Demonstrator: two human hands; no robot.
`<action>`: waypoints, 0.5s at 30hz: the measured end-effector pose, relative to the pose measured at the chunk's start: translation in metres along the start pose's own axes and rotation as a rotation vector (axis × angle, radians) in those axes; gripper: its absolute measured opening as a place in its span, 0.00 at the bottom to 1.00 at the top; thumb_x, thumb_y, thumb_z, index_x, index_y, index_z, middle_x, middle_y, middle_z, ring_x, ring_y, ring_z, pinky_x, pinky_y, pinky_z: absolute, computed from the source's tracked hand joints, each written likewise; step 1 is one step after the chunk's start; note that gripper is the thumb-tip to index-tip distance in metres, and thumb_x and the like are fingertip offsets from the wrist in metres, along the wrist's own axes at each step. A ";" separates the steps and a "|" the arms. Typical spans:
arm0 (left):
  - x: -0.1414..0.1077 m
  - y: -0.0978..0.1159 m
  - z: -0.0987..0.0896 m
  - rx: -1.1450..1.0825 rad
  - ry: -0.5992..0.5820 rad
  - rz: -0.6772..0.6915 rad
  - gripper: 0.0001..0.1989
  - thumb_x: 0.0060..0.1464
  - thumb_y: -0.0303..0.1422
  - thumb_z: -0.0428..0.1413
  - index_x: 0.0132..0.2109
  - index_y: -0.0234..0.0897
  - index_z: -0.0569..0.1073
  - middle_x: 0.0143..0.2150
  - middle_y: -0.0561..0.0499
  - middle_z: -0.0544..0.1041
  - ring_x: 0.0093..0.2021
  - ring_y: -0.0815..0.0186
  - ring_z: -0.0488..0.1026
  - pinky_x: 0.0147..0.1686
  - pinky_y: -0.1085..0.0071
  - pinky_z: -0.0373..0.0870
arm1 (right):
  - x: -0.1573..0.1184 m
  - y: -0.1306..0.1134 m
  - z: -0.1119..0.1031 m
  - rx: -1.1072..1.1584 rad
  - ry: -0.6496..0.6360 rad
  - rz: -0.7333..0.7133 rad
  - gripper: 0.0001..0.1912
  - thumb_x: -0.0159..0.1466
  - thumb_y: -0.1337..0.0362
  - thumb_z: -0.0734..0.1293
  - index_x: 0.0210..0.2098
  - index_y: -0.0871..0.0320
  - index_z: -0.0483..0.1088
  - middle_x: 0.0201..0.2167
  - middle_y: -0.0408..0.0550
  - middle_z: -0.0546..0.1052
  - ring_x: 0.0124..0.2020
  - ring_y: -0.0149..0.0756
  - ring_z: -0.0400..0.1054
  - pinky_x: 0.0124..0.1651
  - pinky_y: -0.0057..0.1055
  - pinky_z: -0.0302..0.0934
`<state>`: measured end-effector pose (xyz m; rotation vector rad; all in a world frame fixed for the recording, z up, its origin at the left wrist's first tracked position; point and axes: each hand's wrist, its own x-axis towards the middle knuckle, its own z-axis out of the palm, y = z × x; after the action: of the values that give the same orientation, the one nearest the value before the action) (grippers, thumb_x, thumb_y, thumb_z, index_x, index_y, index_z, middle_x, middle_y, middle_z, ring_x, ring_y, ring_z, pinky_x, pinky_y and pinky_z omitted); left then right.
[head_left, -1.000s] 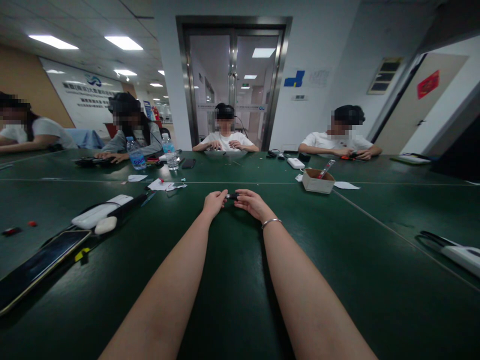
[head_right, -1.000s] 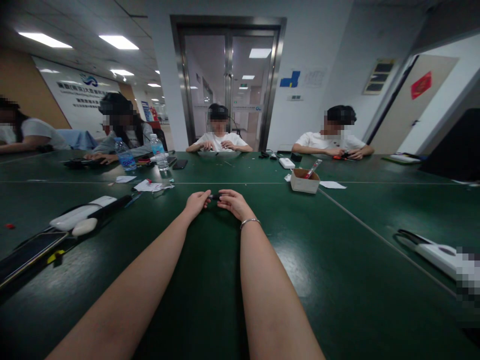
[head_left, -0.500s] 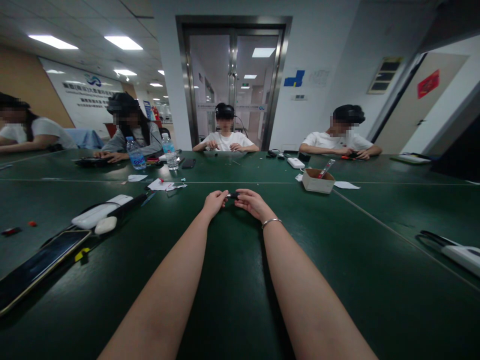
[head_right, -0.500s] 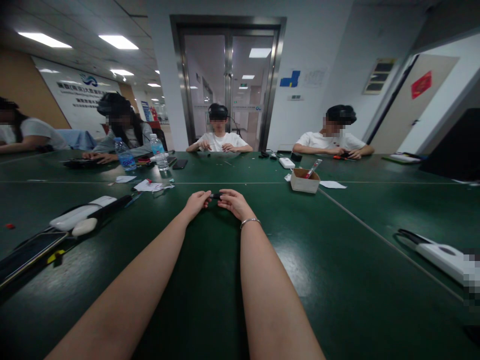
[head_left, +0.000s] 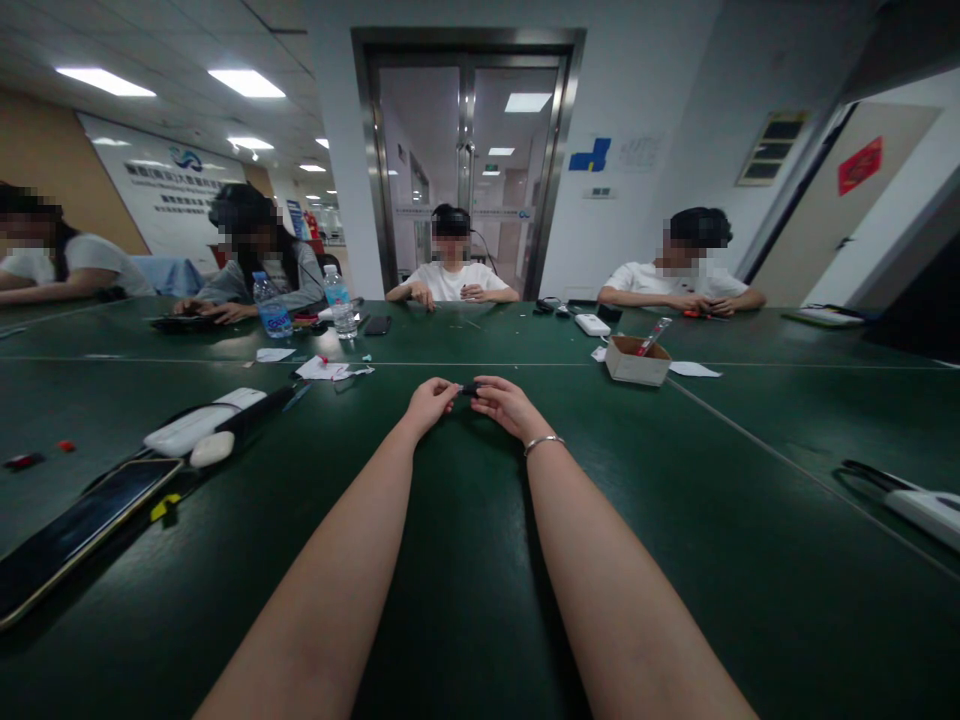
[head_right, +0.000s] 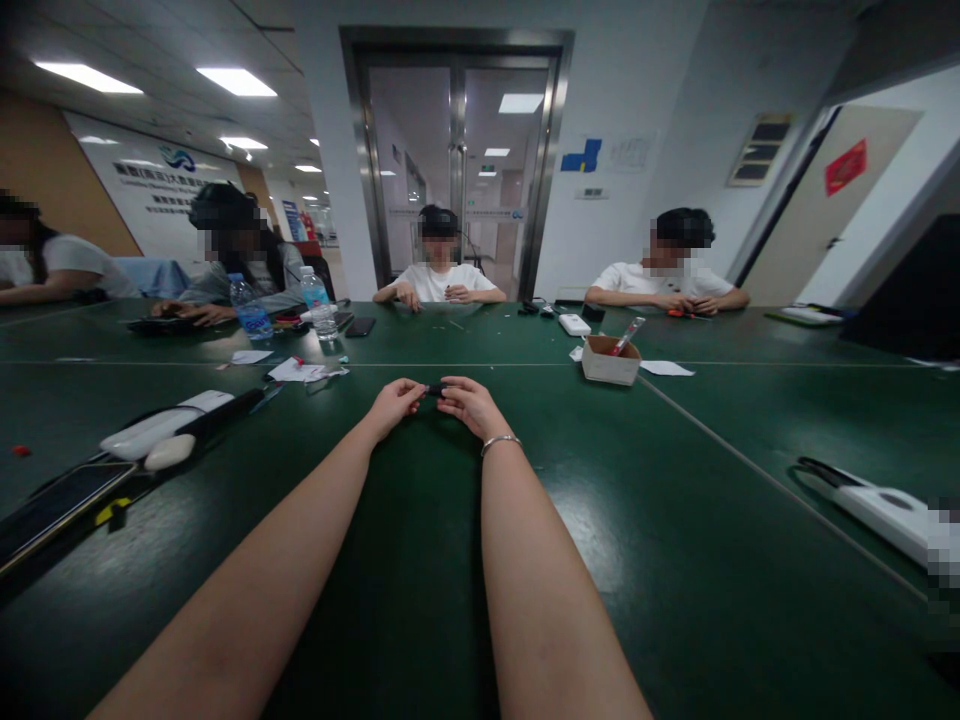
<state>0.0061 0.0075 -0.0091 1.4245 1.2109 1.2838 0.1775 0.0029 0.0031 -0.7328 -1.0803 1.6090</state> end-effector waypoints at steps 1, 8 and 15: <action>-0.001 0.001 0.000 -0.024 -0.006 -0.002 0.11 0.48 0.37 0.58 0.34 0.32 0.70 0.29 0.49 0.72 0.24 0.72 0.67 0.24 0.77 0.63 | 0.000 0.000 0.000 0.001 0.000 -0.001 0.10 0.56 0.78 0.66 0.36 0.61 0.70 0.29 0.47 0.75 0.29 0.33 0.72 0.35 0.29 0.70; -0.005 0.005 -0.001 -0.118 -0.071 0.017 0.11 0.46 0.32 0.60 0.36 0.33 0.68 0.30 0.51 0.70 0.26 0.73 0.68 0.25 0.77 0.64 | 0.001 0.000 -0.001 0.013 0.006 -0.001 0.10 0.56 0.78 0.65 0.36 0.62 0.70 0.29 0.48 0.75 0.29 0.33 0.72 0.35 0.29 0.70; -0.007 0.007 -0.002 -0.087 -0.054 0.047 0.13 0.42 0.28 0.60 0.37 0.34 0.69 0.38 0.48 0.70 0.32 0.70 0.69 0.28 0.74 0.68 | 0.001 0.000 0.000 0.019 0.025 0.012 0.10 0.56 0.78 0.65 0.36 0.62 0.70 0.28 0.48 0.75 0.28 0.33 0.72 0.35 0.29 0.70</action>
<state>0.0048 -0.0009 -0.0035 1.4236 1.0783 1.3059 0.1770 0.0041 0.0034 -0.7458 -1.0435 1.6138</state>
